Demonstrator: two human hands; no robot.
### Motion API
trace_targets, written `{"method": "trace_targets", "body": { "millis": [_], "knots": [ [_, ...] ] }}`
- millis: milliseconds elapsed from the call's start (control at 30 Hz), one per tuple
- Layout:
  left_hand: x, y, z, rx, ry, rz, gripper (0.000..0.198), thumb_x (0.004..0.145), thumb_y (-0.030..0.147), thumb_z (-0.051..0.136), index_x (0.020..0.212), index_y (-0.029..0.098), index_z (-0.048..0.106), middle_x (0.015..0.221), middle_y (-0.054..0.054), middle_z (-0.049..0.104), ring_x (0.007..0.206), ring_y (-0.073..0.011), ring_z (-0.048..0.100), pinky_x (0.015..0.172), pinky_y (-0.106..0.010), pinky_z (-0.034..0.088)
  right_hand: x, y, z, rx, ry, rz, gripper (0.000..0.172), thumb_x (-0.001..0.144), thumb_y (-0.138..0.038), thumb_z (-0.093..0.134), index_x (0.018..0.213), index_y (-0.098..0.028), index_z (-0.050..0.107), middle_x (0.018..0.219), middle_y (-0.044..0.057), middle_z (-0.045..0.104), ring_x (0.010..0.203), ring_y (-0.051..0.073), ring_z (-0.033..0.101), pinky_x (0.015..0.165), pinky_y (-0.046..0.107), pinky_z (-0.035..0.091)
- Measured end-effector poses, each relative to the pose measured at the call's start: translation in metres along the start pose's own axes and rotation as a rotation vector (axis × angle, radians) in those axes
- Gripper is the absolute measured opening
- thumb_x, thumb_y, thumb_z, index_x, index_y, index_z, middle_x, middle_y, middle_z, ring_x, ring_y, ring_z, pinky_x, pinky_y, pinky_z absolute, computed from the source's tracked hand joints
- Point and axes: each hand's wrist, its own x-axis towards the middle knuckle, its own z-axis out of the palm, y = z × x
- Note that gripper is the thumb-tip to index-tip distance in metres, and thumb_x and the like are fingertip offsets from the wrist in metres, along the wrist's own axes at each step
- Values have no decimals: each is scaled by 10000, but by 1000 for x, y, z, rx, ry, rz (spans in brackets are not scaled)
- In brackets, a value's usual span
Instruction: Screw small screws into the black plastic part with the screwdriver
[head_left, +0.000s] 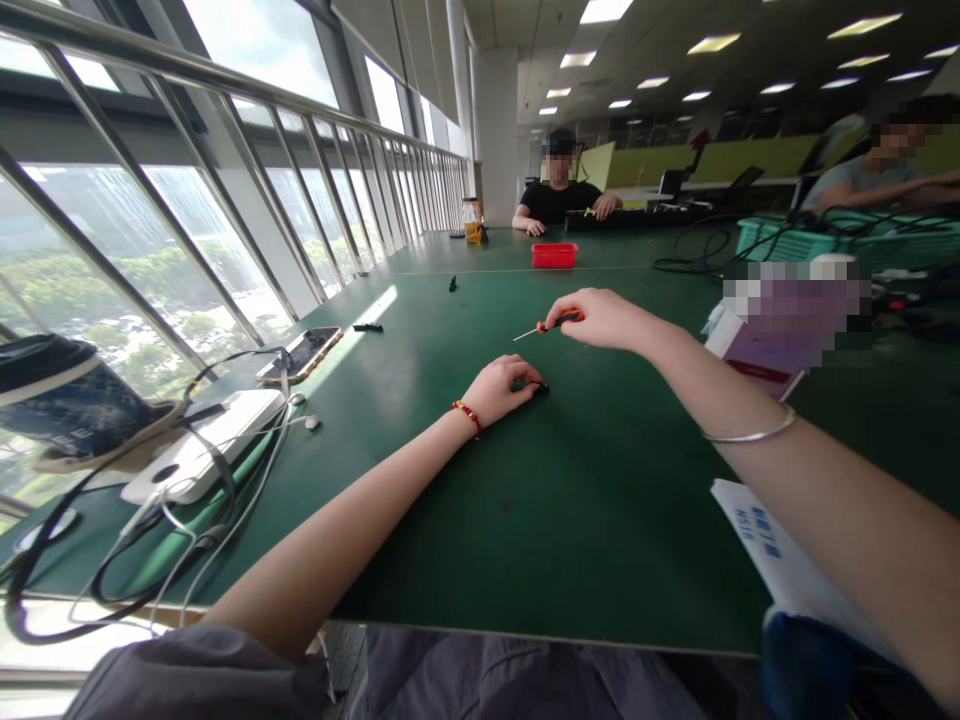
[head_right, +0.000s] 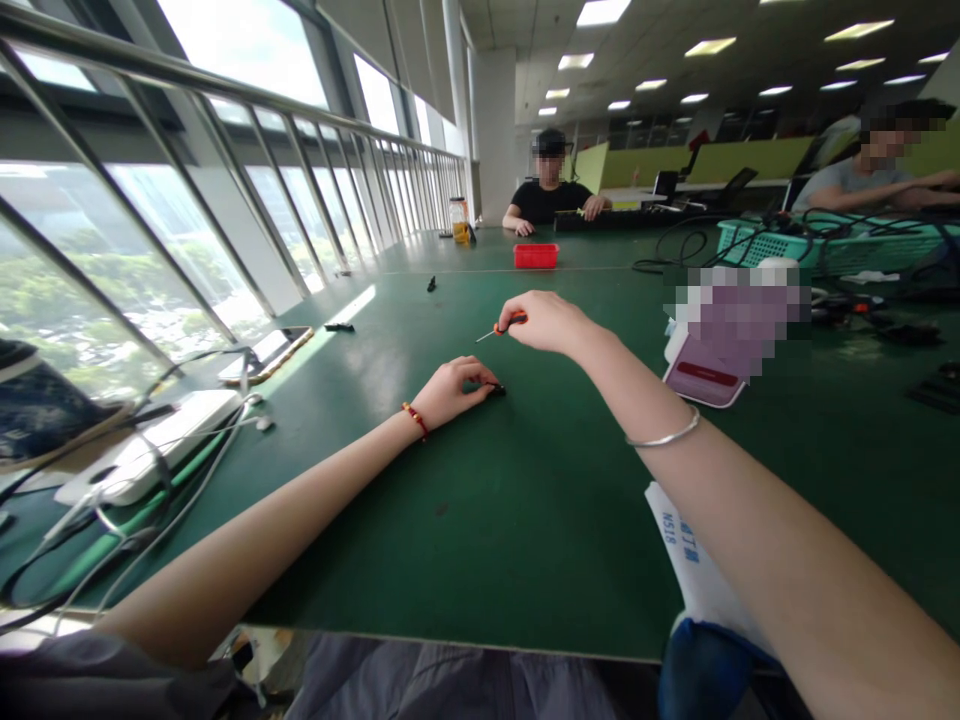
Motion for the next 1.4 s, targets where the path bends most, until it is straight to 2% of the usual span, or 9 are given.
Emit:
{"method": "trace_targets", "body": {
  "millis": [67,133,300,467,667,867,1133,1400],
  "knots": [
    [0,1,0,14,1,5,117,788,193,562,826,169,670,839,-39,642,824,-166,587,791,-299,489,-1,2,10,-113,-58,-14,241,687,-210,546,849,-269,714,919,23,651,701,153,541,592,257,369],
    [0,1,-1,23,-1,4,111,789,186,560,822,172,664,845,-37,644,830,-167,588,801,-303,487,-7,6,22,-151,-19,-30,236,714,-260,545,889,-274,701,957,50,618,793,183,555,638,269,387],
    [-1,3,-1,37,3,5,106,796,176,556,831,176,657,846,-36,648,846,-167,594,814,-302,486,-34,21,59,-64,-7,4,251,767,-407,559,957,-291,675,932,55,540,804,187,565,662,279,420],
    [-1,2,0,74,0,18,141,827,184,525,868,174,659,881,-41,652,872,-168,589,821,-301,484,-43,28,82,33,13,-30,241,794,-418,560,947,-277,682,909,50,503,804,180,566,674,285,426],
    [0,8,-4,300,-77,109,212,876,215,475,969,180,662,947,-65,623,941,-187,545,858,-309,460,-41,31,88,60,98,-47,170,803,-369,578,883,-270,691,868,25,496,783,157,548,633,261,397],
    [1,21,-9,513,-158,123,249,911,257,418,993,146,626,979,-95,591,952,-210,510,837,-322,438,-45,30,86,-4,127,-126,176,815,-372,574,912,-267,676,879,12,500,742,133,530,589,243,371],
    [0,14,-8,404,-90,145,191,887,233,487,964,160,646,973,-73,602,918,-181,517,833,-293,449,-45,31,86,-32,126,-119,192,816,-409,567,908,-276,671,859,0,506,719,126,526,563,236,349],
    [-1,8,-9,395,-79,174,242,905,253,478,1010,180,682,939,-65,637,892,-174,541,786,-277,465,-45,31,87,-14,103,-91,199,807,-424,562,896,-283,671,853,1,515,740,135,532,568,238,345]
  ]
}}
